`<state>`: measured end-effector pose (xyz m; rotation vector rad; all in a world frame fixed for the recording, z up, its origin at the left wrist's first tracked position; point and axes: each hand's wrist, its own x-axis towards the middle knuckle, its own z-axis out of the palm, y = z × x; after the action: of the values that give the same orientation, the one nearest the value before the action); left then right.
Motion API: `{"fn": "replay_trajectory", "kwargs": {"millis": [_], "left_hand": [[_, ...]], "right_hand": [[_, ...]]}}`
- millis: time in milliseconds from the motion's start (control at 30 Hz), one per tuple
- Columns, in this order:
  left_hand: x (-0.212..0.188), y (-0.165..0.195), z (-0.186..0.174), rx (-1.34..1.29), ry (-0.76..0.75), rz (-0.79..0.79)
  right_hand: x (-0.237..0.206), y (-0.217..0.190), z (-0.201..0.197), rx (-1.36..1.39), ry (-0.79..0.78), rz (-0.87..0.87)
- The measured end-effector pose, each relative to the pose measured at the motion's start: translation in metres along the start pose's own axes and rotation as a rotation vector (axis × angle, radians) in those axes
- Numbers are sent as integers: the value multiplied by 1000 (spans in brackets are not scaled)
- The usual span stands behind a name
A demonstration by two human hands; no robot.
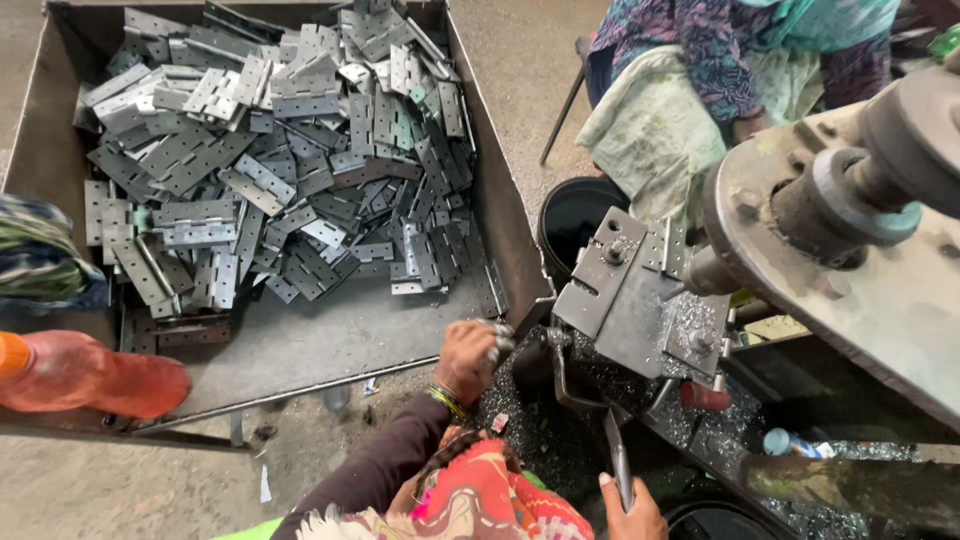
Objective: The person repeatedly picks up metal hinge-like parts from a bin, places them into a press machine, and operates the lever to process each piece. The person then removes the processed part and returns it to the bin, continuing the cycle.
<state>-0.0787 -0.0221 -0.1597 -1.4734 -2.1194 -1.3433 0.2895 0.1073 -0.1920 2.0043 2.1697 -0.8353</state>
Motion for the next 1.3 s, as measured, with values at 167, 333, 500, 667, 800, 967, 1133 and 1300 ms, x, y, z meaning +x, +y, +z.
{"fn": "replay_trajectory", "kwargs": {"millis": [167,333,500,667,800,967,1133,1300], "left_hand": [[17,-37,8,216,-290,-497],[70,-70,42,383,-542,-557],[84,-95,67,441,-554,-428],[74,-104,59,431,-428,-347],[63,-106,49,542,-446,-315],[28,-117,23,654,-327,-242],[1,-113,-5,680,-357,-248],[27,-76,-2,544,-493,-534]], "right_hand": [[4,-2,0,-6,-29,-38],[5,4,1,0,16,-39],[2,10,3,-3,15,-30],[11,13,6,15,24,-46],[15,14,7,-6,-39,-7],[12,12,12,6,36,-80],[18,14,18,45,51,-121],[32,19,23,86,10,-129]]}}
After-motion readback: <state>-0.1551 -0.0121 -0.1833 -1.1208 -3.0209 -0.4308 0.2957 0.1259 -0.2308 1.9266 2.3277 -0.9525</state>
